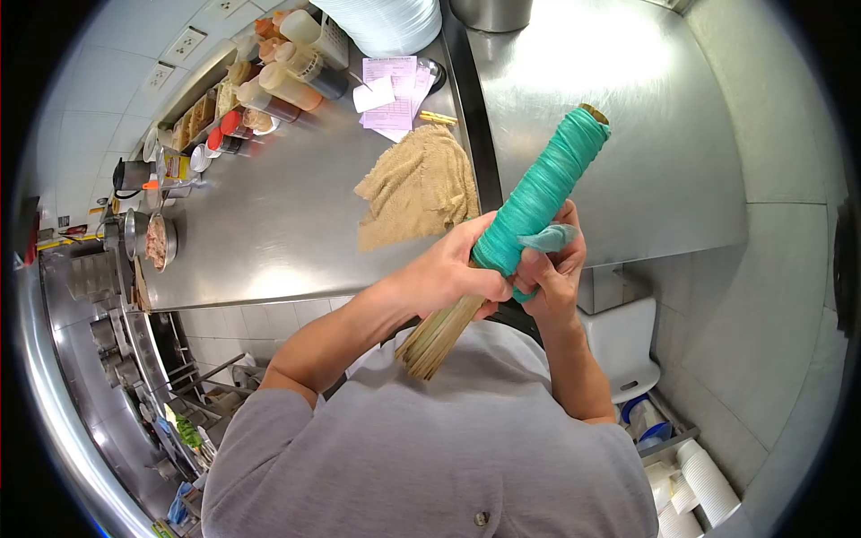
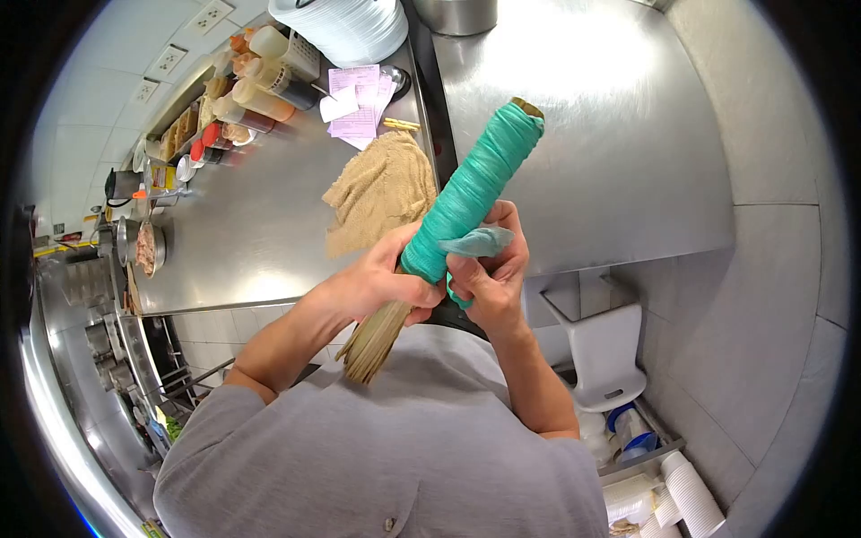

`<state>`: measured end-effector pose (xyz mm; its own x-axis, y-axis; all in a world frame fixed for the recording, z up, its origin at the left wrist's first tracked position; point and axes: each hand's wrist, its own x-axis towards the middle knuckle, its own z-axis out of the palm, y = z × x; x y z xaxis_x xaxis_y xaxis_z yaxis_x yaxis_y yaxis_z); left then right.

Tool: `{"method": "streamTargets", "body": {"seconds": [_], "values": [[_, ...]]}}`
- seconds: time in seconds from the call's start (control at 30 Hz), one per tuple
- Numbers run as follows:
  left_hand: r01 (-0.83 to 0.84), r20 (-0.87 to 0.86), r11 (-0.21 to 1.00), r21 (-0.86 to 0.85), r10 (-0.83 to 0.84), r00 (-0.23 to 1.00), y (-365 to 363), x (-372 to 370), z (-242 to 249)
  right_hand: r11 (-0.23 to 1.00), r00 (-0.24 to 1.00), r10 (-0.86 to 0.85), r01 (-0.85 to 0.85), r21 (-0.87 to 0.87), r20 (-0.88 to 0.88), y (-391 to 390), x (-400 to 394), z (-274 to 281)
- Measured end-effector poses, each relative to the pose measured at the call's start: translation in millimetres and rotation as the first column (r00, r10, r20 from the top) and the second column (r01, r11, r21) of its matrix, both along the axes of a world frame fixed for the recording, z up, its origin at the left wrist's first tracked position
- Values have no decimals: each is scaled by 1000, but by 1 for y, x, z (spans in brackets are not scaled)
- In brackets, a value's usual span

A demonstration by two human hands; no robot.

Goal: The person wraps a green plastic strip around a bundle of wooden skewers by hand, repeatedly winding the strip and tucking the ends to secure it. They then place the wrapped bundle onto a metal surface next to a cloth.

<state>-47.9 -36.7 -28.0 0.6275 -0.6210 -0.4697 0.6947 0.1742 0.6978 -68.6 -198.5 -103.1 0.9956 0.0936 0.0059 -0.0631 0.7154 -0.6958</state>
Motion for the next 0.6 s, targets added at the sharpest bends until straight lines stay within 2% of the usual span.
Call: {"method": "streamTargets", "body": {"seconds": [0.07, 0.2, 0.3, 0.37, 0.47, 0.5, 0.53, 0.57, 0.6], "values": [[6, 133, 996, 84, -17, 991, -1, 4, -6, 1000, 1000, 26, -26, -6, -12, 0, 5, -3], [152, 147, 987, 51, -158, 976, 4, 9, -1, 974, 975, 220, -219, -56, 19, -15, 10, -2], [250, 162, 968, -4, -246, 956, 9, 15, 1, 948, 954, 291, -278, -153, 66, -25, 16, -5], [293, 134, 956, -6, -290, 948, 11, 23, 2, 960, 964, 255, -244, -135, 69, -22, 17, -5], [190, 180, 954, 232, -234, 955, 10, 26, 4, 969, 981, 184, -172, -176, 58, -19, 21, -6], [103, 395, 912, 396, -271, 878, 12, 27, 0, 972, 987, 144, -128, -195, 70, -11, 25, -1], [-25, 574, 850, 526, -334, 747, 16, 29, -7, 974, 991, 104, -84, -212, 84, -5, 30, 2], [-181, 703, 772, 609, -419, 574, 17, 30, -11, 972, 995, 92, -83, -219, 28, -2, 35, 2], [-292, 674, 631, 719, -529, 516, 15, 29, -10, 971, 996, 78, -83, -226, -31, 0, 39, 0]]}}
